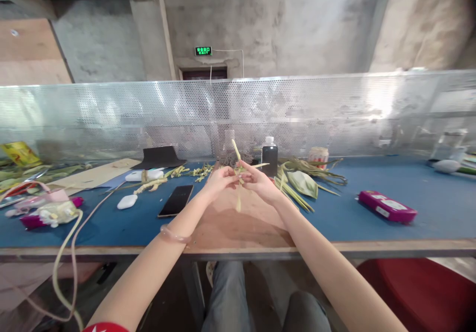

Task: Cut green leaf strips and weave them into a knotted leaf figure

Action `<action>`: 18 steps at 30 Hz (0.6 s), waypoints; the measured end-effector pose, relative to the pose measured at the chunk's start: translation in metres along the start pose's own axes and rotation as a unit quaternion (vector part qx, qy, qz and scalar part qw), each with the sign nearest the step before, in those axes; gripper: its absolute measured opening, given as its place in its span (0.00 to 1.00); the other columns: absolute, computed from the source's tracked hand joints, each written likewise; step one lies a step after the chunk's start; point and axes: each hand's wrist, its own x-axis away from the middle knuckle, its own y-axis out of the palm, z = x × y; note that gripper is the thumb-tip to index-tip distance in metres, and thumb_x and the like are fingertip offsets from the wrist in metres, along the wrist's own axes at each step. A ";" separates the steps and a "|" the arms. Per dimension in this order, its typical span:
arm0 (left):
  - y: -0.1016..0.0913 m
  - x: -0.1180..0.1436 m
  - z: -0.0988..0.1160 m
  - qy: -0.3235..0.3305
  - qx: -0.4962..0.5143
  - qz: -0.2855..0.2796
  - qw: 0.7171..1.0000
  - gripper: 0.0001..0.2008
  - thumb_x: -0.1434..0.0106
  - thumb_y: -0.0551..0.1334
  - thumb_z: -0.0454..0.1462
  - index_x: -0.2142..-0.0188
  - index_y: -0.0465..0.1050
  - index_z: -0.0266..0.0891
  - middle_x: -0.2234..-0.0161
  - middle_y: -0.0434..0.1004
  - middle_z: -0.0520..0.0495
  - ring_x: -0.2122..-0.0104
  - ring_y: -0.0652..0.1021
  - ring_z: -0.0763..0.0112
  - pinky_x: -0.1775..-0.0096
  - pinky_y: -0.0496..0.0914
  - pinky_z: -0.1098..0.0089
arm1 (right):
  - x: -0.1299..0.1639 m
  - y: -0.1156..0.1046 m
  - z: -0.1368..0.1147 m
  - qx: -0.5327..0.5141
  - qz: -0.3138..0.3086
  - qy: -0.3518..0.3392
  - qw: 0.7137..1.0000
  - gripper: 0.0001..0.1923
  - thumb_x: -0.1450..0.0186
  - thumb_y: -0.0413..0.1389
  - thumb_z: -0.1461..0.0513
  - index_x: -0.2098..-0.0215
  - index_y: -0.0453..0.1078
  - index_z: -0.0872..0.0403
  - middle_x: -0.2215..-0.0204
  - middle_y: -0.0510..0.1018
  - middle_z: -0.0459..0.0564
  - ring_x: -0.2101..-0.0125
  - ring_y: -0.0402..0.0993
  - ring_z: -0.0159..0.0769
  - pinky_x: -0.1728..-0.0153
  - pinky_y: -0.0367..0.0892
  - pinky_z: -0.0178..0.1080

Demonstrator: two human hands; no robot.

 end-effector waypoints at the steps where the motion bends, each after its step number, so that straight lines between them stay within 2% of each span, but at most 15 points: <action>1: 0.000 0.000 0.000 0.000 0.002 0.004 1.000 0.15 0.51 0.70 0.39 0.73 0.65 0.36 0.75 0.71 0.51 0.75 0.74 0.75 0.72 0.67 0.72 | 0.000 -0.001 0.001 0.007 -0.008 -0.001 1.000 0.39 0.49 0.57 0.68 0.39 0.58 0.47 0.47 0.71 0.51 0.58 0.74 0.36 0.58 0.71 0.39; 5: 0.003 0.001 0.001 -0.005 0.011 0.012 1.000 0.14 0.51 0.70 0.38 0.74 0.66 0.35 0.76 0.70 0.52 0.76 0.72 0.77 0.73 0.65 0.74 | -0.001 -0.001 0.004 0.047 -0.014 -0.012 0.999 0.40 0.48 0.55 0.70 0.38 0.56 0.49 0.48 0.72 0.52 0.59 0.74 0.35 0.58 0.71 0.39; 9: 0.003 0.000 -0.002 -0.016 0.026 0.007 1.000 0.11 0.50 0.69 0.37 0.73 0.69 0.34 0.75 0.71 0.51 0.76 0.71 0.77 0.72 0.65 0.73 | -0.002 -0.001 0.006 0.104 0.017 -0.029 0.994 0.37 0.46 0.58 0.67 0.39 0.59 0.48 0.47 0.70 0.52 0.58 0.72 0.36 0.57 0.70 0.41; 14: 0.002 -0.002 -0.006 -0.022 0.061 0.004 0.998 0.11 0.51 0.69 0.36 0.74 0.67 0.35 0.74 0.72 0.51 0.74 0.74 0.75 0.70 0.66 0.72 | -0.002 0.002 0.009 0.165 0.068 -0.049 0.983 0.34 0.50 0.64 0.65 0.44 0.66 0.47 0.50 0.73 0.51 0.57 0.69 0.39 0.56 0.67 0.43; 16: 0.002 -0.003 -0.006 -0.021 0.079 0.007 0.997 0.11 0.51 0.69 0.34 0.72 0.66 0.35 0.73 0.72 0.52 0.74 0.74 0.76 0.70 0.67 0.73 | -0.003 0.003 0.011 0.171 0.083 -0.052 0.980 0.33 0.49 0.65 0.63 0.45 0.67 0.47 0.52 0.74 0.51 0.59 0.70 0.38 0.57 0.67 0.42; 18: 0.002 -0.004 -0.005 -0.021 0.096 0.008 0.995 0.12 0.51 0.68 0.33 0.69 0.66 0.36 0.72 0.73 0.52 0.75 0.74 0.77 0.71 0.67 0.73 | -0.003 0.005 0.011 0.166 0.093 -0.051 0.980 0.31 0.47 0.64 0.61 0.45 0.67 0.49 0.58 0.77 0.50 0.63 0.71 0.37 0.58 0.67 0.42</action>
